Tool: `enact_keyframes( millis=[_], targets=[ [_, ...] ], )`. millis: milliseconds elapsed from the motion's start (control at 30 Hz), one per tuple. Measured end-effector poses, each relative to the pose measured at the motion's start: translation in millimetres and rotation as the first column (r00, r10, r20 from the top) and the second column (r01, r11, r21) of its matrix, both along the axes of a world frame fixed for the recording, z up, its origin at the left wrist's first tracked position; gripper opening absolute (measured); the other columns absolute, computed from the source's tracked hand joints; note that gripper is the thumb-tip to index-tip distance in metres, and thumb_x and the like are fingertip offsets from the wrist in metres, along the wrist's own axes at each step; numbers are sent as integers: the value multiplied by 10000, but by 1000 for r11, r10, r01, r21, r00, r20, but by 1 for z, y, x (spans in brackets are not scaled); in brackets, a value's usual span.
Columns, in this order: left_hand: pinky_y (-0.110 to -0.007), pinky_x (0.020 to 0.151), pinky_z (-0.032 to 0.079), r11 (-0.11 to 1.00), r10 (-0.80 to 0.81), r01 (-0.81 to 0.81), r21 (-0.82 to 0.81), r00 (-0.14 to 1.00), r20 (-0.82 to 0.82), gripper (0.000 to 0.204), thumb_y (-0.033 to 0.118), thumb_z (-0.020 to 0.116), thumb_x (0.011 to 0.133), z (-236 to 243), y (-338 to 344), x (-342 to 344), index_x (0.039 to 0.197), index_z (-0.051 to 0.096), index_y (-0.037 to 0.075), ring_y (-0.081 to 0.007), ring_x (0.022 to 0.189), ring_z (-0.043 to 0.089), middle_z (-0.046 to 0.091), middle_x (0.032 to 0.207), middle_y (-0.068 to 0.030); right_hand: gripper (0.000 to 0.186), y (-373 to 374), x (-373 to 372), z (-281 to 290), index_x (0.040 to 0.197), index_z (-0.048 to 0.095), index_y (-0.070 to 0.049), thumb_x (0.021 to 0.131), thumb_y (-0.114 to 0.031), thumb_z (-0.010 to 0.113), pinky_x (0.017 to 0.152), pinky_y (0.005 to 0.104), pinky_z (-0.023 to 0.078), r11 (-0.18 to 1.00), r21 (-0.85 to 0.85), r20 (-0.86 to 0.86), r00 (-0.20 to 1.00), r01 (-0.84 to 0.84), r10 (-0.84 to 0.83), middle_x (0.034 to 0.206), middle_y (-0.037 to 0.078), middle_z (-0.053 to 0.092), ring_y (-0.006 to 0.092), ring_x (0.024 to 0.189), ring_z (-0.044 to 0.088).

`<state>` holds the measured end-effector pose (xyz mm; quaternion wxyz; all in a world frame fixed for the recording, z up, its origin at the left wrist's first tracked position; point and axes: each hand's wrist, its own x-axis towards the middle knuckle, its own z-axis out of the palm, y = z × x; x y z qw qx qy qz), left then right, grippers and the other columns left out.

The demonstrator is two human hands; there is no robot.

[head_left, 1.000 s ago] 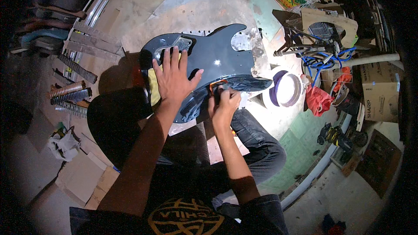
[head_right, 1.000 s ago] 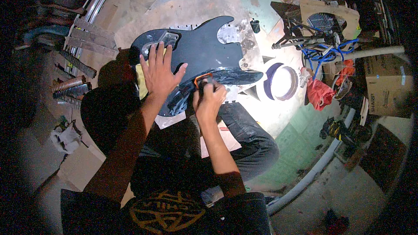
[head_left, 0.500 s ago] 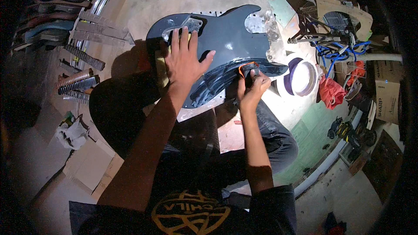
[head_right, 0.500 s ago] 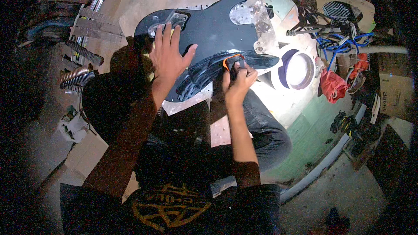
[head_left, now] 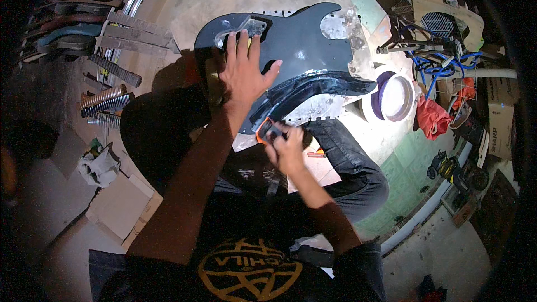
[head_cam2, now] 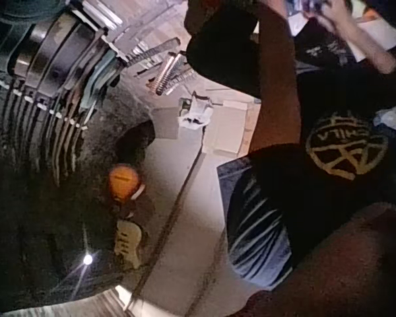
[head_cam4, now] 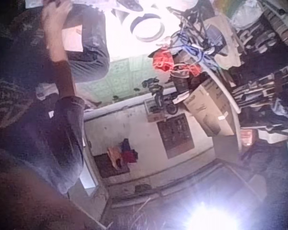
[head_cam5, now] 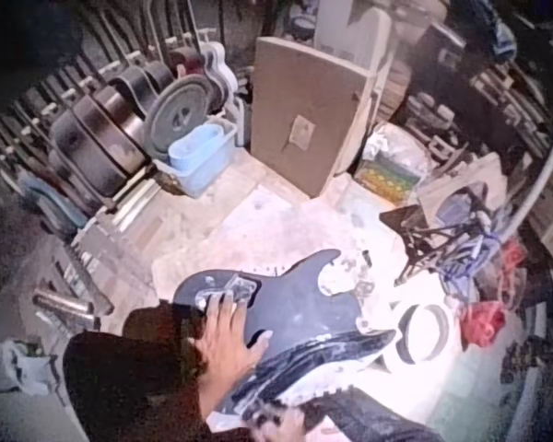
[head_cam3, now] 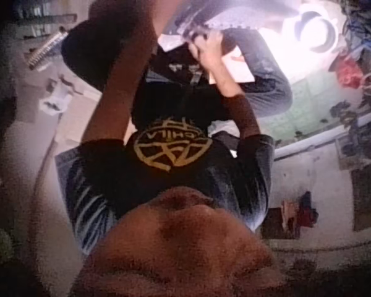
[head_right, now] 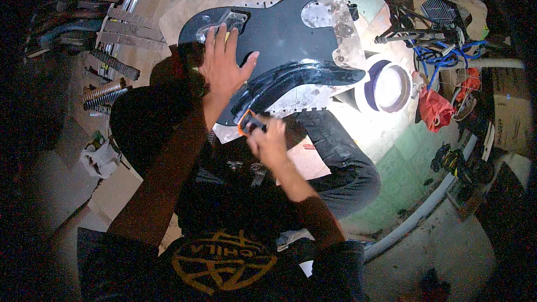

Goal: The person sands the surface of a guitar body using a sanding block and wipes away dust with a cloth.

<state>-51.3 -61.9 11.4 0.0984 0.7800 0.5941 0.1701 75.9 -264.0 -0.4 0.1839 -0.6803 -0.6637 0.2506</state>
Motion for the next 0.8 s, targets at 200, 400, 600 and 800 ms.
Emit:
enact_keyframes(
  millis=[200,400,600,800],
  targets=[
    [-554,1134,334,999,36,-36,9,999,-14,718,569,675,831,-3,-3,5,1365,590,96,-375,1424,369,480,1485,-149,314,27,34,-21,1158,533,36,920,-158,603,962,464,406,928,141,-77,938,345,-337,1123,246,493,398,1043,500],
    [-657,1148,219,999,37,-37,4,995,-89,760,614,640,836,2,1,0,1400,557,110,-336,1447,339,458,1505,-129,76,20,34,-14,932,578,14,890,-40,545,867,432,475,954,-270,-418,876,132,-240,1059,196,579,258,1027,552],
    [-661,1158,194,999,40,-41,-2,990,-137,758,623,623,844,1,-1,-2,1398,559,109,-334,1449,335,460,1503,-128,109,-3,2,-31,950,577,-6,858,-57,550,881,465,431,973,79,-283,941,218,-187,1036,170,528,308,953,511],
    [-664,1162,177,999,27,-31,-37,992,-123,773,659,548,882,4,-1,3,1429,539,114,-328,1454,321,443,1523,-122,192,42,56,-13,1044,470,-48,935,-149,592,884,409,472,812,-6,-512,696,584,-504,1080,91,481,205,1011,506]
  ],
)
